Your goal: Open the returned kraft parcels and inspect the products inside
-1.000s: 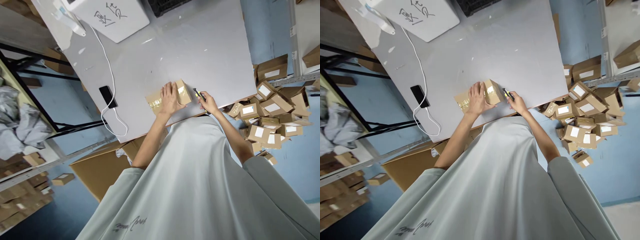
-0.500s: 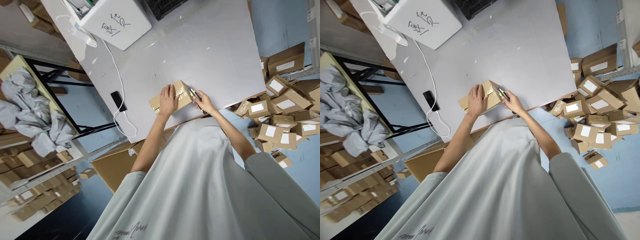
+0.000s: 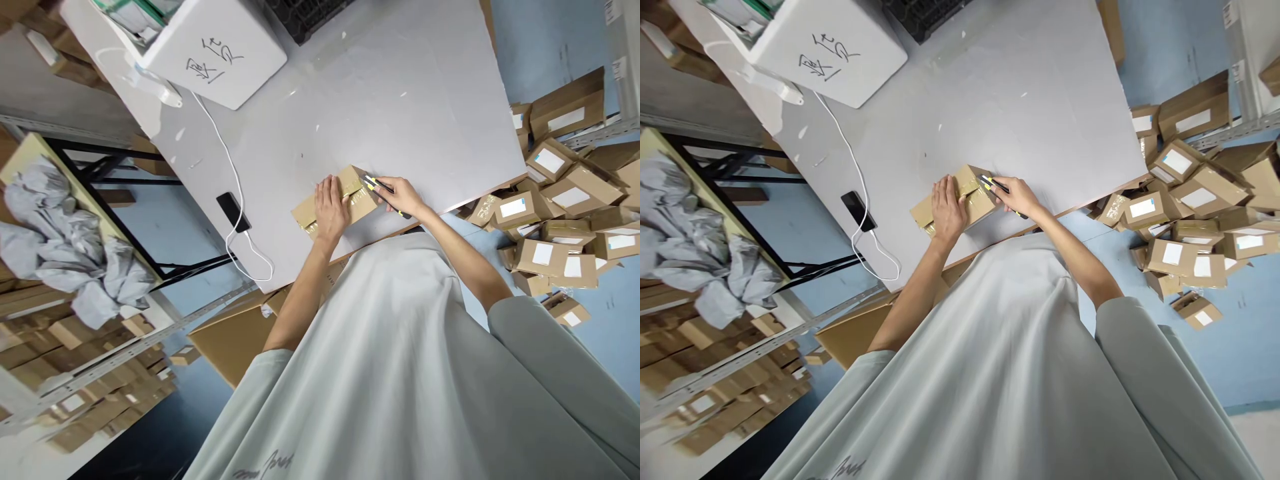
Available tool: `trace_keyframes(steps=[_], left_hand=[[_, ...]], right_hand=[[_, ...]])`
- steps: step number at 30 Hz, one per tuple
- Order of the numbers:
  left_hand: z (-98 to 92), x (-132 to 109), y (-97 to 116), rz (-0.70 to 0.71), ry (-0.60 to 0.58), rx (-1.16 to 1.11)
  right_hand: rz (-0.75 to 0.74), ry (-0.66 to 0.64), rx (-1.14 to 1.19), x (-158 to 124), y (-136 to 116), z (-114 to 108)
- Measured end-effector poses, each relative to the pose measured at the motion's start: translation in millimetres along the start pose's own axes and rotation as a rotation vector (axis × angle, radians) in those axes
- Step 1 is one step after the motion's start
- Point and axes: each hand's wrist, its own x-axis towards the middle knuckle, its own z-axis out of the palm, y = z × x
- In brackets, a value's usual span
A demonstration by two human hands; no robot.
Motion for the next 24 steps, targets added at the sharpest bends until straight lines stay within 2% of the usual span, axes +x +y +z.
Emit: trace_keyframes(steps=[8,12,15,21,24], left_hand=[[-5.7,0.0,9.4,-0.023,-0.024,0.013],[-6.3,1.4,12.8,-0.028,-0.030,0.021],[-6.5,3.4,13.5,-0.033,-0.021,0.022],[-6.8,5.6,11.6,-0.058,-0.031,-0.013],[-6.7,3.9,10.8,-0.042,-0.052,-0.016]], right_hand=[[0.012,-0.054,0.019,6.0,-7.8,-8.0],[0.015,-0.122,0.042,8.2,-8.2,-15.8],[0.031,-0.180,0.023,-0.2,-7.9,-21.0],[0.069,-0.143,-0.045,-21.1,-12.3,-21.7],[0.070,-0.187,-0.099,-29.6,-18.3,-28.7]])
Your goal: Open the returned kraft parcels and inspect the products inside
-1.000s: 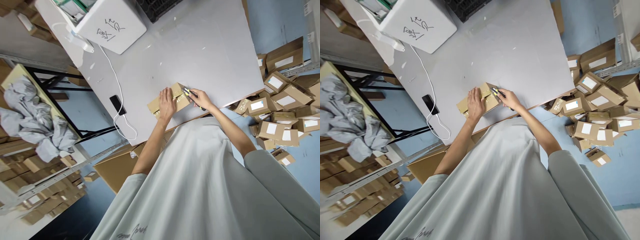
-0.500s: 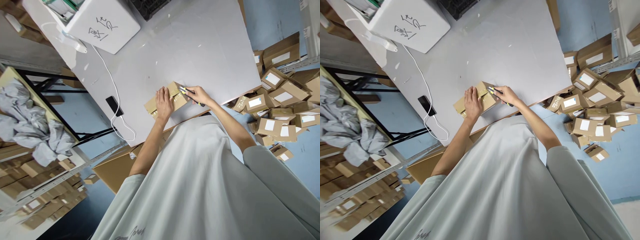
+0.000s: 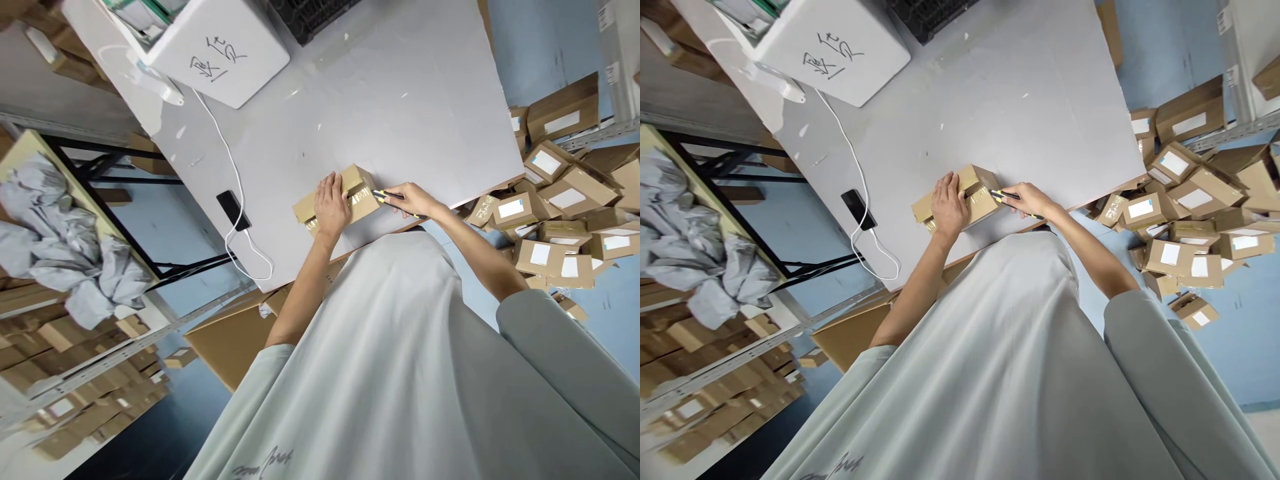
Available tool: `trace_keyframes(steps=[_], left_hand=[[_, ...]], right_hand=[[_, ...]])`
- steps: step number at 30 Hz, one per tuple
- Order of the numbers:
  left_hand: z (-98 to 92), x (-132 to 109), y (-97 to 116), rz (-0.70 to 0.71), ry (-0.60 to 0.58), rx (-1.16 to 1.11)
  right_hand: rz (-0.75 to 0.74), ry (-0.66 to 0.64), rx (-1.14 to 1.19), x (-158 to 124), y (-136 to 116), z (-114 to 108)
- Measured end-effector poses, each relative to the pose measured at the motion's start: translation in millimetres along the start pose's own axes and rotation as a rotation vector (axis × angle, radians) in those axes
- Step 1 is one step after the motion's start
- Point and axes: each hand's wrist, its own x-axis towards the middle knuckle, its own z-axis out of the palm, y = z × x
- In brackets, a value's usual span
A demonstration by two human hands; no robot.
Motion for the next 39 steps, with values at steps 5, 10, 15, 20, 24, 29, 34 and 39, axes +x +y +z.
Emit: trace_keyframes(steps=[5,10,15,20,24,29,34,39], left_hand=[[-3.7,3.0,4.3,0.023,-0.018,0.012],[-15.4,6.8,16.4,0.013,-0.027,-0.010],[-36.2,4.5,22.0,-0.047,-0.066,0.022],[-61.4,14.8,5.2,-0.096,0.015,0.013],[-76.2,11.1,-18.0,-0.102,0.130,-0.051],[-76.8,-15.1,-49.6,-0.193,0.346,-0.058],[-59.1,-35.1,-68.2,-0.207,0.230,-0.125],[-49.9,-38.3,-71.3,-0.266,0.052,-0.163]], right_hand=[[0.030,0.002,-0.082,-27.0,6.3,-16.6],[0.141,0.373,-0.314,-31.8,43.5,-27.7],[0.324,0.491,-0.655,-7.1,75.4,-23.9],[0.191,0.524,-0.758,7.7,67.4,-13.9],[-0.239,0.398,-0.788,14.6,23.7,1.7],[-0.441,0.028,-0.910,29.1,-28.4,25.4],[-0.398,-0.034,-1.055,34.0,-45.3,31.6],[-0.425,0.018,-1.224,15.8,-42.1,40.4]])
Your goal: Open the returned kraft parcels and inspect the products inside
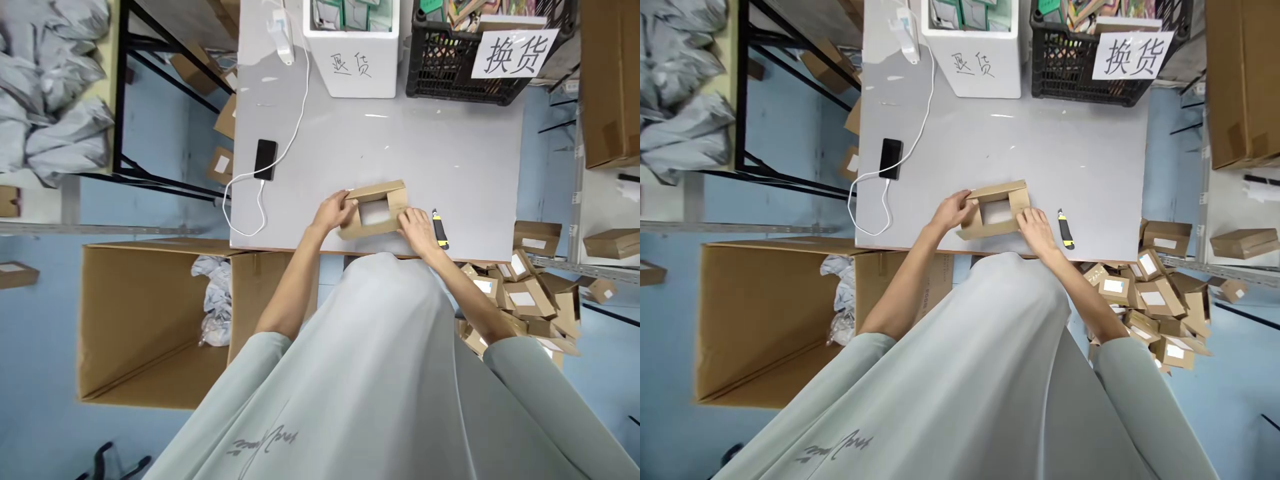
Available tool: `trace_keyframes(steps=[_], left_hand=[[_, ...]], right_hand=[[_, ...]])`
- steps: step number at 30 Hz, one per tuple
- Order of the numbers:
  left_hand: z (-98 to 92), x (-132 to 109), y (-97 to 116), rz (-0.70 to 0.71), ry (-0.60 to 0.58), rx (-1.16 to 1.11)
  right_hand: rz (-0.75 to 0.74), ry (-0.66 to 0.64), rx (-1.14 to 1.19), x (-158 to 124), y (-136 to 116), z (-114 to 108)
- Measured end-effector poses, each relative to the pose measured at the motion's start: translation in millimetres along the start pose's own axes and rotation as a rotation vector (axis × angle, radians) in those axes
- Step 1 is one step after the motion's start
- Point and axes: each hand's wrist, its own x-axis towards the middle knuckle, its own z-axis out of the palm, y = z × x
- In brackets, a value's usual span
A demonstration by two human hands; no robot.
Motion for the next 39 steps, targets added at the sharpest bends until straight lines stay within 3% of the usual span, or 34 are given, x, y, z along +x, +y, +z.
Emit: trace_keyframes(steps=[5,11,14,17,21,26,30,35,39], left_hand=[[10.8,8.8,-1.4,-0.018,-0.060,-0.013],[36.5,12.7,7.2,-0.106,0.074,-0.143],[35.0,19.0,12.3,-0.095,0.041,-0.345],[27.1,25.9,13.4,-0.084,0.013,-0.579],[17.5,23.8,1.0,-0.103,0.096,-0.677],[12.8,-5.8,-27.9,-0.134,0.309,-0.519],[23.8,-41.0,-27.8,-0.110,0.457,-0.239],[51.9,-78.4,-2.2,0.101,0.371,-0.158],[63.7,-93.7,9.5,0.131,0.242,-0.096]], right_hand=[[-0.018,-0.077,-0.046,-28.4,-6.2,9.5],[-0.073,-0.119,-0.028,-44.5,-5.1,2.4],[-0.015,-0.130,-0.060,-31.6,-9.8,-3.2],[-0.057,-0.205,-0.103,-6.1,-17.1,-9.0],[-0.120,-0.310,-0.171,19.7,-25.9,-23.9],[-0.039,-0.160,-0.218,1.3,-14.0,-46.1],[0.113,0.009,-0.220,-29.9,20.2,-45.3],[0.193,0.022,-0.106,-41.0,52.6,-23.8],[0.184,-0.037,-0.038,-33.2,60.7,-16.8]])
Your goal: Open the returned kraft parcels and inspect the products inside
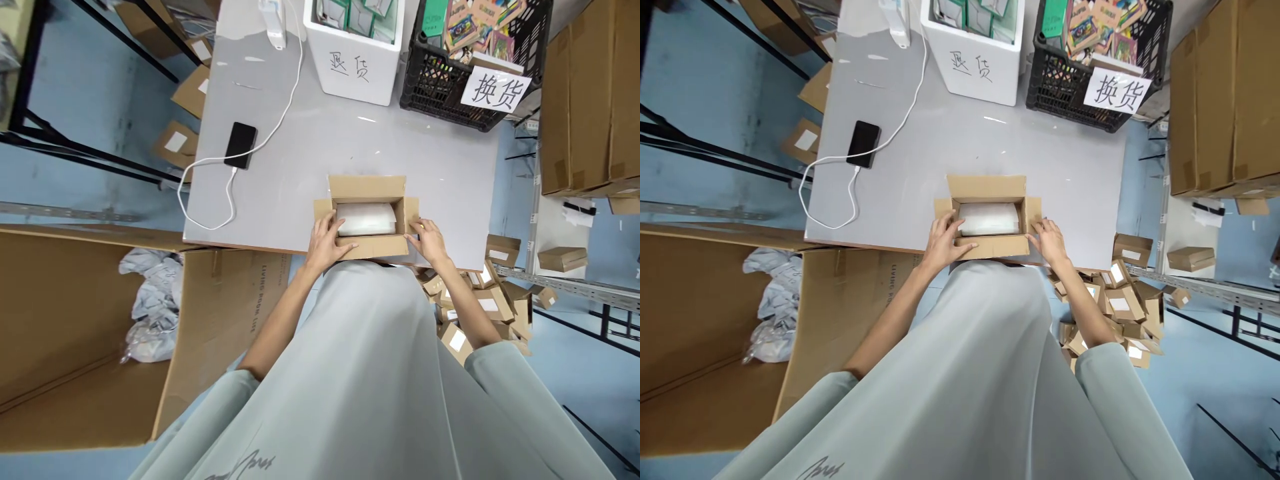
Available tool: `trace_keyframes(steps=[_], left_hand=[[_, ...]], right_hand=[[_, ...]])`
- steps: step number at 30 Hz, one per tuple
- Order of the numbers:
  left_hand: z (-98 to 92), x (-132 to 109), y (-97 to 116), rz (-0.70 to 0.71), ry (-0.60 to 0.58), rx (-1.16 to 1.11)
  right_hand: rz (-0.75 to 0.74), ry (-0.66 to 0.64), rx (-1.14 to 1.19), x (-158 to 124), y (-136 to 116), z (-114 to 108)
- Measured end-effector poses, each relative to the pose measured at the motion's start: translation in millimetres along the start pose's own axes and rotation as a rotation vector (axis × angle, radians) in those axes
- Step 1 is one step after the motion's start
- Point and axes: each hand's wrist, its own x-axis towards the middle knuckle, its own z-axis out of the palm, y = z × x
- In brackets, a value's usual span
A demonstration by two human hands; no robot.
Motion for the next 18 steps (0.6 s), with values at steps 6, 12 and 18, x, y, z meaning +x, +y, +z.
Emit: trace_keyframes(steps=[6,12,18], left_hand=[[5.8,6.8,13.2,0.041,-0.202,0.132],[26.8,23.4,29.4,-0.030,-0.329,0.240],[33.6,22.4,34.0,-0.094,-0.324,0.264]], right_hand=[[-0.085,-0.009,0.035,18.4,-8.0,-11.2],[-0.235,-0.242,-0.053,89.4,-54.9,1.2],[-0.265,-0.546,-0.245,145.8,-98.4,30.2]])
